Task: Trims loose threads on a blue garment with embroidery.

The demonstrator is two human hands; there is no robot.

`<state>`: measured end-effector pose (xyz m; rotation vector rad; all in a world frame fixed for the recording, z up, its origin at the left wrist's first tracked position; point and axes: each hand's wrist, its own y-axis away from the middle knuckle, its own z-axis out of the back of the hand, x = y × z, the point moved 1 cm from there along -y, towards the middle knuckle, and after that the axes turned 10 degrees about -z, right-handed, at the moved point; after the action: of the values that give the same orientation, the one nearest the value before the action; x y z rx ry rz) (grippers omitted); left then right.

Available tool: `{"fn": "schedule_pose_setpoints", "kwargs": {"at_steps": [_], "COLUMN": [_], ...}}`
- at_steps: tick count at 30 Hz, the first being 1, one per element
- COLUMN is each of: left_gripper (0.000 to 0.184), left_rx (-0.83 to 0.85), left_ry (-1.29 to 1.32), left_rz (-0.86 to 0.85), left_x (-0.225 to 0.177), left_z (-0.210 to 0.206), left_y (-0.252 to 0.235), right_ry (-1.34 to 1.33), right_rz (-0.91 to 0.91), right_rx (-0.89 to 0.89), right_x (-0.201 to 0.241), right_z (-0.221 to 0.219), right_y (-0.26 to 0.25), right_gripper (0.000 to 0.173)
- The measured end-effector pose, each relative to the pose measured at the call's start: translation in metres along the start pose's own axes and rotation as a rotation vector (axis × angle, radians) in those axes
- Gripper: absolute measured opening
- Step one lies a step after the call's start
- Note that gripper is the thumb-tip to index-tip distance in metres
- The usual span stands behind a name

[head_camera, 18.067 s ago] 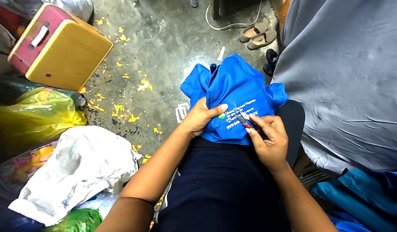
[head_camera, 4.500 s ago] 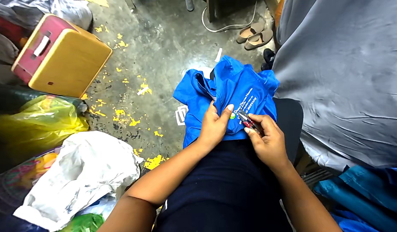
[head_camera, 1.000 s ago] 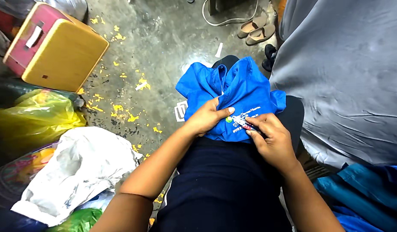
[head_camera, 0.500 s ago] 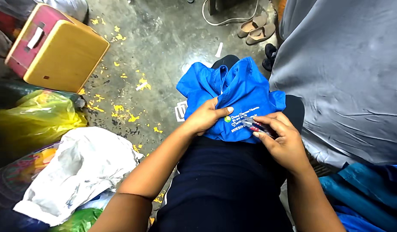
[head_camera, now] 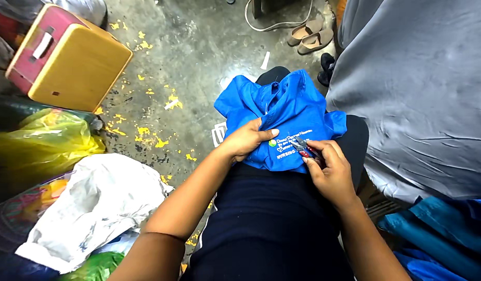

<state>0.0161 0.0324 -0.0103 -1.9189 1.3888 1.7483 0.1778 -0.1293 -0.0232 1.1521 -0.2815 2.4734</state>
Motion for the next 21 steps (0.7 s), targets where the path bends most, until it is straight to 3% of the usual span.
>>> {"fn": "schedule_pose_setpoints", "kwargs": {"at_steps": [21], "left_gripper": [0.020], "left_rx": [-0.051], "left_ry": [0.021], "left_rz": [-0.018], "left_x": [0.001], "left_z": [-0.004], "left_y": [0.007], "right_ry": [-0.028], "right_rz": [-0.032], "right_rx": [-0.062], "right_x": [0.010], "right_z": [-0.010], "right_y": [0.001], "right_gripper": [0.029]}}
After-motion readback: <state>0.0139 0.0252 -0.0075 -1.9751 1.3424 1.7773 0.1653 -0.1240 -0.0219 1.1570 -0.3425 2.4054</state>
